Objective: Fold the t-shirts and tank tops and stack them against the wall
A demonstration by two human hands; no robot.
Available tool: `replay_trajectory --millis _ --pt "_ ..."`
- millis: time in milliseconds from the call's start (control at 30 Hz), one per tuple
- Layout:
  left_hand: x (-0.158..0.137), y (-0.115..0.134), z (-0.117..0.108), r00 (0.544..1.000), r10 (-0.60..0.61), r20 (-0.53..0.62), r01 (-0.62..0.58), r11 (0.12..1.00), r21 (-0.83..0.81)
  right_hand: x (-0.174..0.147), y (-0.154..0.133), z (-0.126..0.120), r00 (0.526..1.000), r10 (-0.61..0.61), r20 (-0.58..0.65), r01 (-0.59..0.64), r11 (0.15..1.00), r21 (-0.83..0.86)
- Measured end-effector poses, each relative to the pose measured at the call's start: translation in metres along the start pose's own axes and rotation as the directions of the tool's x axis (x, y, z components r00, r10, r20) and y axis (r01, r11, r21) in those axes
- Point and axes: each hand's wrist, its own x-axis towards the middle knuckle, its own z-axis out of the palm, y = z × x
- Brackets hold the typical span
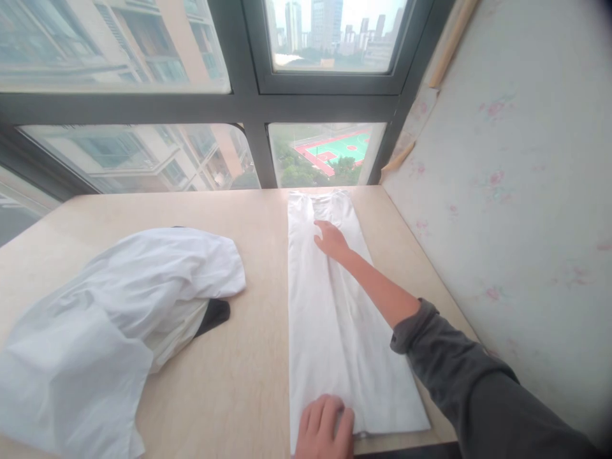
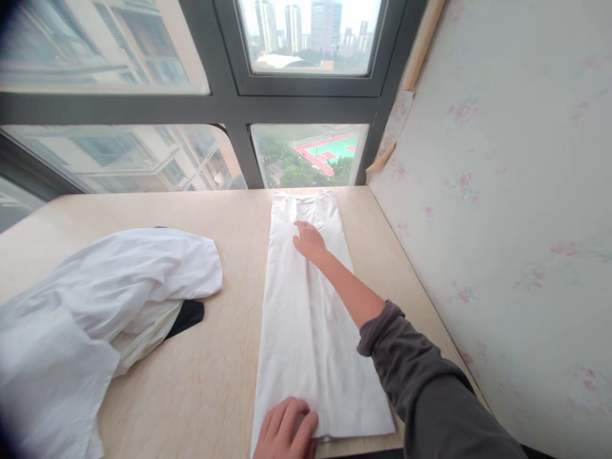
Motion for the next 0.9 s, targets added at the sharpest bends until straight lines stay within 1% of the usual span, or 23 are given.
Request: replay_trajectory --millis 67,100,200,300,367,500,600,667,767,900 --pt "0.003 -0.004 -0.003 0.999 0.054 -0.011 -0.054 0.998 -0.022 -0.039 0.0 -0.004 0.998 -0.058 0.008 0.058 0.998 0.006" --pt "0.005 -0.006 -0.006 0.997 0.082 0.007 -0.082 0.996 -0.029 -0.059 0.001 -0.005 0.996 -0.091 0.012 0.09 0.996 0.01" --pt "0.008 -0.011 -0.012 0.983 0.137 0.125 -0.132 0.99 -0.048 -0.113 0.006 -0.004 0.987 -0.158 0.007 0.157 0.987 0.028" --pt "0.011 -0.012 -0.014 0.964 0.155 0.217 -0.145 0.988 -0.062 -0.153 0.007 -0.002 0.987 -0.159 -0.031 0.161 0.985 0.065" --pt "0.015 -0.01 -0.014 0.96 0.149 0.239 -0.136 0.988 -0.07 -0.174 0.005 -0.002 0.987 -0.148 -0.064 0.153 0.985 0.08" --pt "0.025 -0.005 -0.014 0.964 0.14 0.227 -0.124 0.989 -0.085 -0.214 -0.001 -0.001 0.991 -0.086 -0.103 0.088 0.996 0.006" --pt "0.028 -0.005 -0.016 0.968 0.163 0.188 -0.148 0.985 -0.095 -0.24 -0.003 0.002 0.995 -0.06 -0.076 0.054 0.996 -0.072" --pt "0.027 -0.005 -0.016 0.971 0.172 0.166 -0.157 0.982 -0.1 -0.253 -0.001 0.005 0.997 -0.058 -0.057 0.054 0.995 -0.078" --pt "0.025 -0.006 -0.015 0.973 0.175 0.152 -0.159 0.981 -0.109 -0.264 0.005 0.008 0.996 -0.062 -0.059 0.063 0.998 0.012" --pt "0.025 -0.005 -0.016 0.97 0.185 0.16 -0.164 0.977 -0.137 -0.272 0.009 0.006 0.992 -0.07 -0.105 0.086 0.984 0.156"
